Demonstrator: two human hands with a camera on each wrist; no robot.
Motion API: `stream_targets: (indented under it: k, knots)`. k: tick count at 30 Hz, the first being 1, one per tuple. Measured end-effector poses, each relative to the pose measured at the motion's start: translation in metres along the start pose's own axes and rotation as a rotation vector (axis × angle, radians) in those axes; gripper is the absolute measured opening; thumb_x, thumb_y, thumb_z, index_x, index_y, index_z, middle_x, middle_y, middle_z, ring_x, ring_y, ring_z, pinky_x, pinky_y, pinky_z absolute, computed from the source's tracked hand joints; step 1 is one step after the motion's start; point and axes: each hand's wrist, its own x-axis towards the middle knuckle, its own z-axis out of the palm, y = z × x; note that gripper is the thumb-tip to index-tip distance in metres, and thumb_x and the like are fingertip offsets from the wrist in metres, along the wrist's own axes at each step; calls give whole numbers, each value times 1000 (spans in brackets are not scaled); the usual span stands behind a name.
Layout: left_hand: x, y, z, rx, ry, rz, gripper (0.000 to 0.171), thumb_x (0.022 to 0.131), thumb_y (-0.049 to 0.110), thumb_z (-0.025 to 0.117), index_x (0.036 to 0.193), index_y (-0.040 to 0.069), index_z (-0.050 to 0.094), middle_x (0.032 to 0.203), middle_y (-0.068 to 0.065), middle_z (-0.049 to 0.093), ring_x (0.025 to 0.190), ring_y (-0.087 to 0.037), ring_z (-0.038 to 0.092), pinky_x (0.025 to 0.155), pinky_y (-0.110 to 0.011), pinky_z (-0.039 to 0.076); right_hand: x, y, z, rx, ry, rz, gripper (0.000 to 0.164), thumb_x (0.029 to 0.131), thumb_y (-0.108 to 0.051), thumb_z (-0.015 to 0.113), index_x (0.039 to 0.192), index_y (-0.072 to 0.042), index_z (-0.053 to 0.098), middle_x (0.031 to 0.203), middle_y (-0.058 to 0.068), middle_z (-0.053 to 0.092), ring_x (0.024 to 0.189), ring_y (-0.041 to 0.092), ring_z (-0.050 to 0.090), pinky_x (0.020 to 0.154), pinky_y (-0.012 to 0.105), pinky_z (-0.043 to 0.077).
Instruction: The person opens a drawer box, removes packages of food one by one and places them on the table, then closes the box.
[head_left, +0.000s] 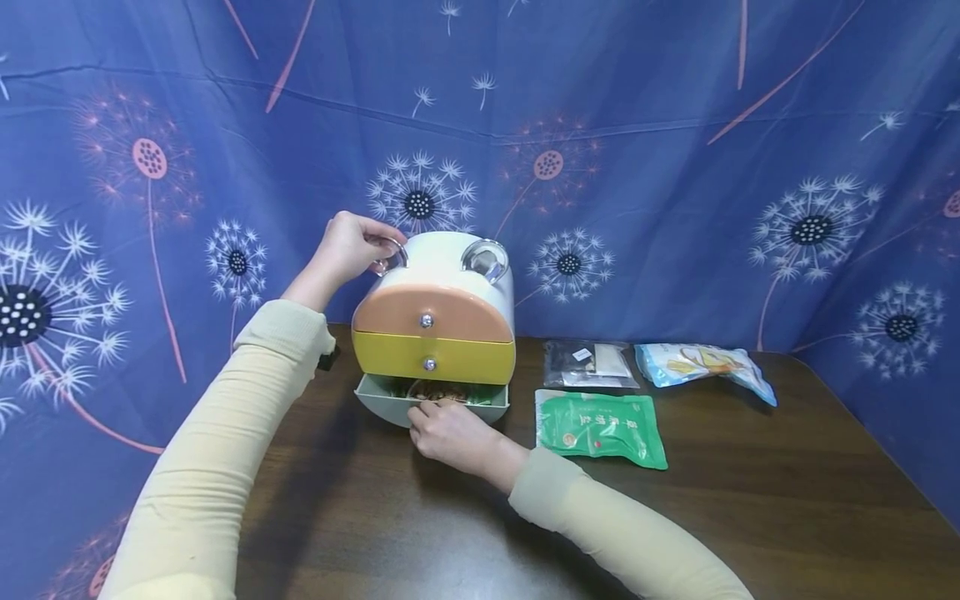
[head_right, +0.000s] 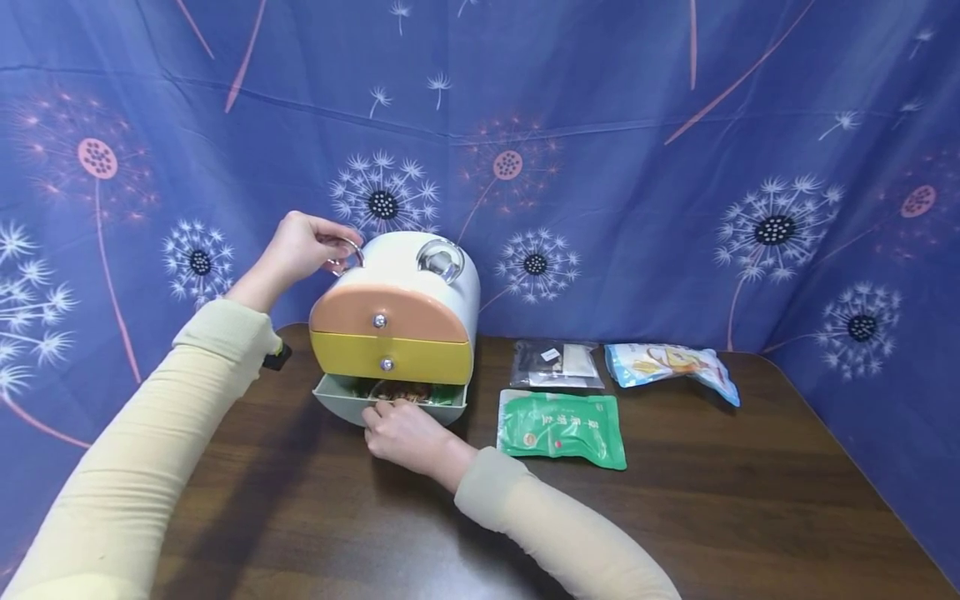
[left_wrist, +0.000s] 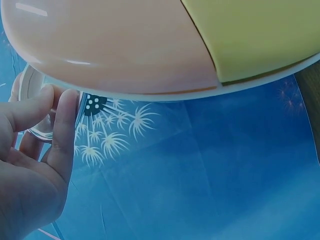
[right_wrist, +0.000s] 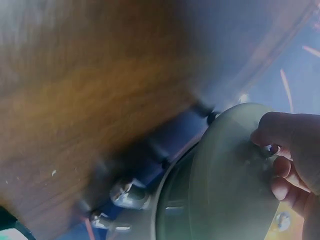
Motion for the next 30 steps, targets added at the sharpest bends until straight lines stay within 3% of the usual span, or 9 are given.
stream_targets:
  k: [8,13,30]
  knots:
    - [1,-1,-1,17,3,-3,18,89,13,65,105,16,74,99,-9,71,65,-19,68,60,-26,57,-3,-10,-13,7,10,-29,31,92,-7,44,79,-19,69,80,-3,53,72,12,55,51,23,43]
    - [1,-3,-1,11,4,-2,18,89,12,65,104,16,74,99,-8,71,65,-19,68,59,-26,58,-5,-16,-20,12,31,-48,26,91,-10,49,79,-20,69,78,-3,53,70,11,55,50,21,43]
    - [1,0,1,-4,-8,-6,18,89,12,66,105,16,74,102,-9,70,66,-17,68,60,-26,58,-13,-28,-35,24,30,-29,25,92,-12,49,80,-20,70,79,-4,53,70,10,53,48,21,40]
